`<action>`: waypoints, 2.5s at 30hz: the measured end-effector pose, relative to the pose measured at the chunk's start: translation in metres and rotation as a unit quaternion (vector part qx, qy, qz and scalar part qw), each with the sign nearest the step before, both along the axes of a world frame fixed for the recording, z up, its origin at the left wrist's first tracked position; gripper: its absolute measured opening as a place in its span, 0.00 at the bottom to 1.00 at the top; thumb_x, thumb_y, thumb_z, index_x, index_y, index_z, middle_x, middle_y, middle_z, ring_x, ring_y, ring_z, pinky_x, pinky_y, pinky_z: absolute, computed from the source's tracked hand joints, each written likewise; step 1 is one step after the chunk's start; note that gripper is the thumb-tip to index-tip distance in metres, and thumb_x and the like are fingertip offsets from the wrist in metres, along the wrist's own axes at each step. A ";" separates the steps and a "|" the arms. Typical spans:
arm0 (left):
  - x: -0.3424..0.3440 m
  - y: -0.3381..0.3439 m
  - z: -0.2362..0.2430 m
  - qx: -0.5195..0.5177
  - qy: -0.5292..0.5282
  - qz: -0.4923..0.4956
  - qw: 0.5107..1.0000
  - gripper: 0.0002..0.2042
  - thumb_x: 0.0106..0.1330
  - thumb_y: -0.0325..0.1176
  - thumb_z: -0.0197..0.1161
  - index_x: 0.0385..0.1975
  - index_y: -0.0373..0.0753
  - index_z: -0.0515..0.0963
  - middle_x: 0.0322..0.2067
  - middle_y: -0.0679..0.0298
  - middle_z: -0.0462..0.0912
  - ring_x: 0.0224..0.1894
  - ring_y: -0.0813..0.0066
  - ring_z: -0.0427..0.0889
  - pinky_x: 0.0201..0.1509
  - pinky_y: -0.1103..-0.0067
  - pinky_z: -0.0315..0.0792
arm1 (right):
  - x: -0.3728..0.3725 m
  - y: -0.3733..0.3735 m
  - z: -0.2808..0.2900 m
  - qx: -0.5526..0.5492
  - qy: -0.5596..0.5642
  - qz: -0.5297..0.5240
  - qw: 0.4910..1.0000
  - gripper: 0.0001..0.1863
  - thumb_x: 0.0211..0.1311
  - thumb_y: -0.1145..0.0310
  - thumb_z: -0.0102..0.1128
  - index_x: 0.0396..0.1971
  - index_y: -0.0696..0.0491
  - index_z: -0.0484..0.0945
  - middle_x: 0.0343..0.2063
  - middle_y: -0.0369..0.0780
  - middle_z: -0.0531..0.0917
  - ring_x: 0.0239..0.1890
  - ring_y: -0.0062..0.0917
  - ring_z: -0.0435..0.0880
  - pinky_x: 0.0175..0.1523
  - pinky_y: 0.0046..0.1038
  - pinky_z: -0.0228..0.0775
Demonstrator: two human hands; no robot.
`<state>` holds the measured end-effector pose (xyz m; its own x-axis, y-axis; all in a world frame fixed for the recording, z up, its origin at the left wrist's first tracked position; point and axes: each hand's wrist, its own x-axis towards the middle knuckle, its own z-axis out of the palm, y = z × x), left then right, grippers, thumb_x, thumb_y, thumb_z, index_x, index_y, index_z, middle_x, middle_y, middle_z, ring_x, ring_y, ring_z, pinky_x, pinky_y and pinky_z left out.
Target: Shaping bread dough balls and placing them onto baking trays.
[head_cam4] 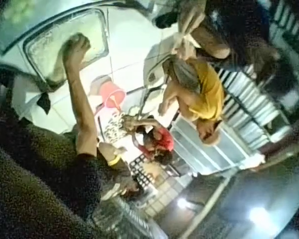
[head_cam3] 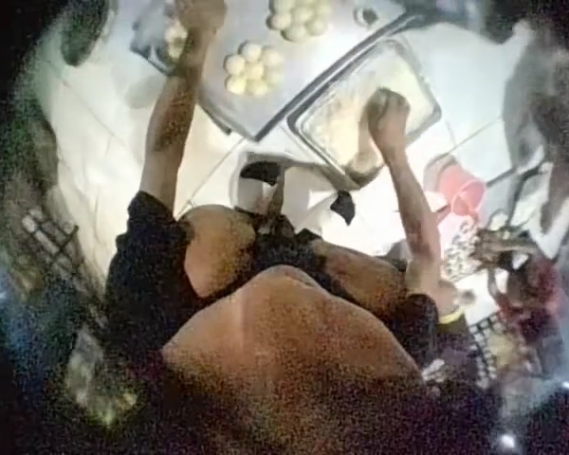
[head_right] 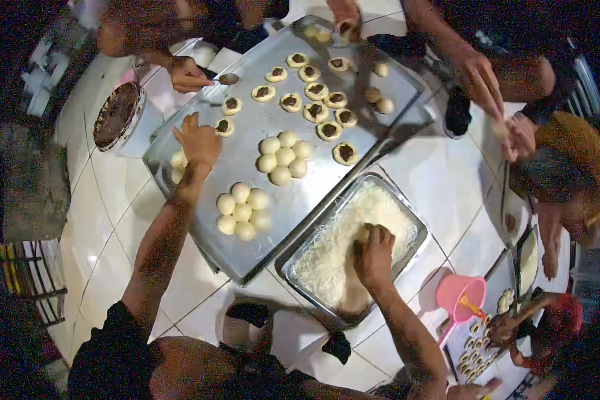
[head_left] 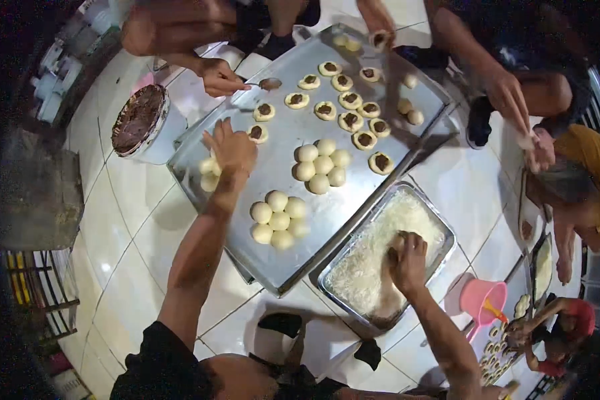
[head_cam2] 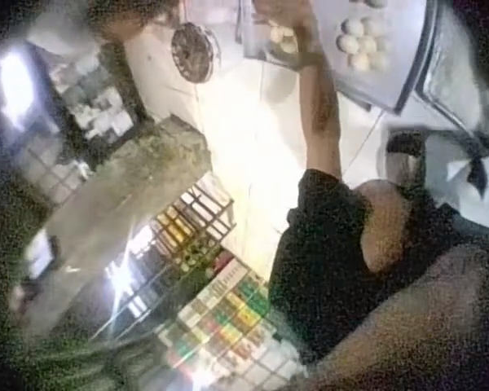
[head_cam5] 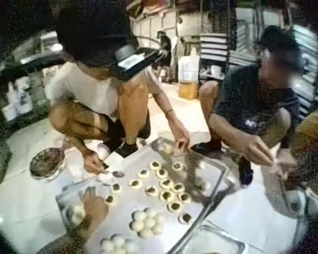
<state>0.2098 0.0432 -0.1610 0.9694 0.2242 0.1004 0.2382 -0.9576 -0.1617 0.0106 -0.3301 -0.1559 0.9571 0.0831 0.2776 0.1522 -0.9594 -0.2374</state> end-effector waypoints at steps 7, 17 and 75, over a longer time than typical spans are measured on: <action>-0.029 -0.022 0.012 -0.650 -0.217 -0.116 0.719 0.11 0.62 0.26 0.56 0.45 0.39 0.74 0.51 0.57 0.75 0.53 0.60 0.74 0.59 0.72 0.66 | -0.016 -0.014 0.037 0.253 0.131 -0.116 0.952 0.10 0.53 0.76 0.61 0.35 0.60 0.75 0.34 0.45 0.80 0.29 0.35 0.76 0.36 0.32 0.70; -0.139 -0.153 0.080 -0.966 0.119 0.044 0.226 0.21 0.69 0.35 0.48 0.53 0.23 0.65 0.51 0.46 0.75 0.53 0.56 0.77 0.62 0.66 0.71 | -0.069 -0.034 -0.003 0.135 0.054 0.057 0.988 0.08 0.49 0.75 0.62 0.29 0.62 0.76 0.23 0.44 0.80 0.22 0.36 0.73 0.33 0.31 0.69; -0.201 -0.188 0.132 -0.826 0.162 -0.261 0.473 0.21 0.60 0.18 0.53 0.56 0.32 0.66 0.51 0.56 0.74 0.54 0.69 0.73 0.56 0.77 0.69 | -0.066 0.023 0.165 0.482 0.053 0.015 0.874 0.07 0.57 0.81 0.60 0.36 0.63 0.76 0.38 0.41 0.77 0.33 0.22 0.77 0.38 0.19 0.72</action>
